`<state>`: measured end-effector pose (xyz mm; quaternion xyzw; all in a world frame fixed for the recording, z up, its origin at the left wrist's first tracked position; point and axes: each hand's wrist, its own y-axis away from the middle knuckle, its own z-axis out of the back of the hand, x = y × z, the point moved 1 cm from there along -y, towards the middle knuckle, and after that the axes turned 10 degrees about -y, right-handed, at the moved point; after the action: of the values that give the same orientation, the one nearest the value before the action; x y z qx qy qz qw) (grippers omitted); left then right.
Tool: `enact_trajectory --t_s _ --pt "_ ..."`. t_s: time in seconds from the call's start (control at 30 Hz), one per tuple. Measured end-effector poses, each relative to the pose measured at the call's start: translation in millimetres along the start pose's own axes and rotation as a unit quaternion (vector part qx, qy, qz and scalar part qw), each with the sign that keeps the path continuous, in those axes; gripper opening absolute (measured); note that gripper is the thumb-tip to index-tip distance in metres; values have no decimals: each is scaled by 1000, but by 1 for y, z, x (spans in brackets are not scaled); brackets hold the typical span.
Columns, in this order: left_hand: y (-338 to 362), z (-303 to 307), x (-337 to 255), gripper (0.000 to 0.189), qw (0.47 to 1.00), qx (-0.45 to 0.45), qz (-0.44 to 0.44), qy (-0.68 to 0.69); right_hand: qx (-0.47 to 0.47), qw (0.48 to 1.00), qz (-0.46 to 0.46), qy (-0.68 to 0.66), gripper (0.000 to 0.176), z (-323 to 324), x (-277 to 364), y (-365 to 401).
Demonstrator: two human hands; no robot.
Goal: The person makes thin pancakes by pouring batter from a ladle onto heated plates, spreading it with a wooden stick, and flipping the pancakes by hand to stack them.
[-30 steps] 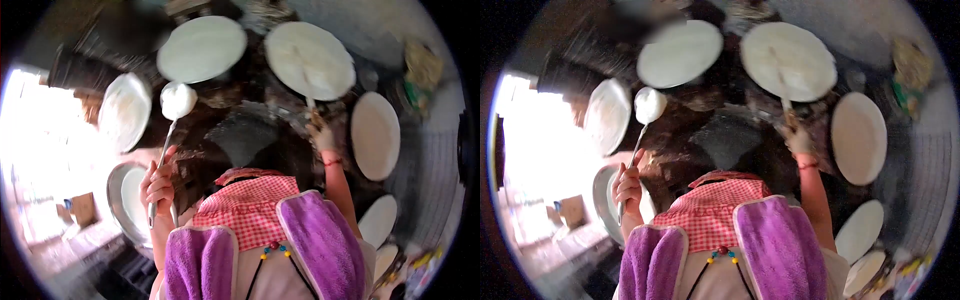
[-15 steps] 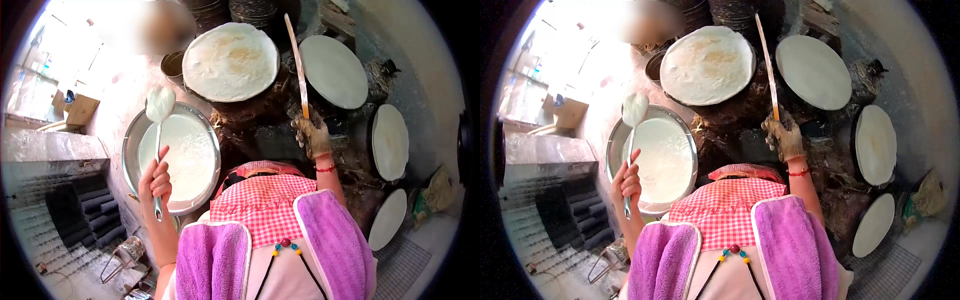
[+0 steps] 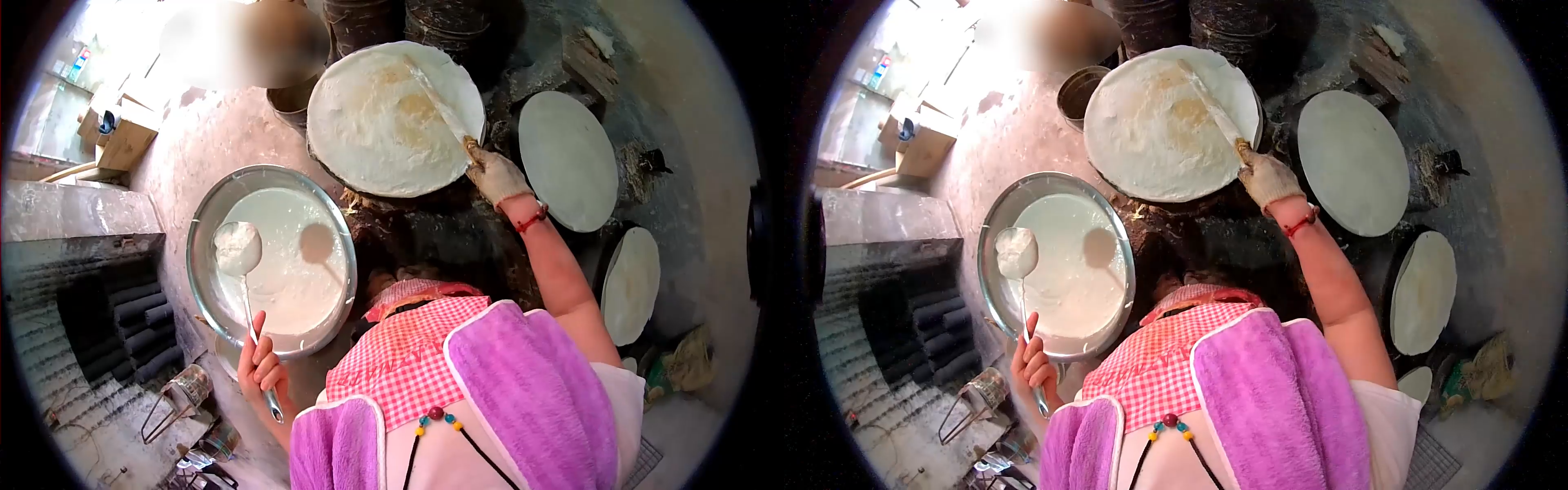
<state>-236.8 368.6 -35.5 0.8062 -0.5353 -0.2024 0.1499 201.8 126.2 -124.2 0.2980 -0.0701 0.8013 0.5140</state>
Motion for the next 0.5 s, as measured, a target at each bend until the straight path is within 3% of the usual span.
enact_trajectory --t_s 0.07,0.1,0.13,0.2,0.33,0.43,0.5 --pt "-3 -8 8 49 999 4 -24 23 57 998 15 12 48 4 14 -20" --pt "-6 -13 10 49 999 -1 -25 23 85 996 -21 12 49 14 28 -24" --pt "-10 -21 13 50 998 12 -16 58 82 996 15 0 50 12 25 -29" --pt "-19 -28 17 50 995 23 -14 95 109 993 -12 30 52 16 27 -26" --pt "-46 -45 26 50 991 67 35 107 100 995 17 16 54 5 6 -30" --pt "-83 -60 33 49 988 100 72 95 117 993 -21 -11 53 10 21 -31" --pt "-112 -68 39 47 985 124 102 67 96 994 48 -3 52 8 10 -14"
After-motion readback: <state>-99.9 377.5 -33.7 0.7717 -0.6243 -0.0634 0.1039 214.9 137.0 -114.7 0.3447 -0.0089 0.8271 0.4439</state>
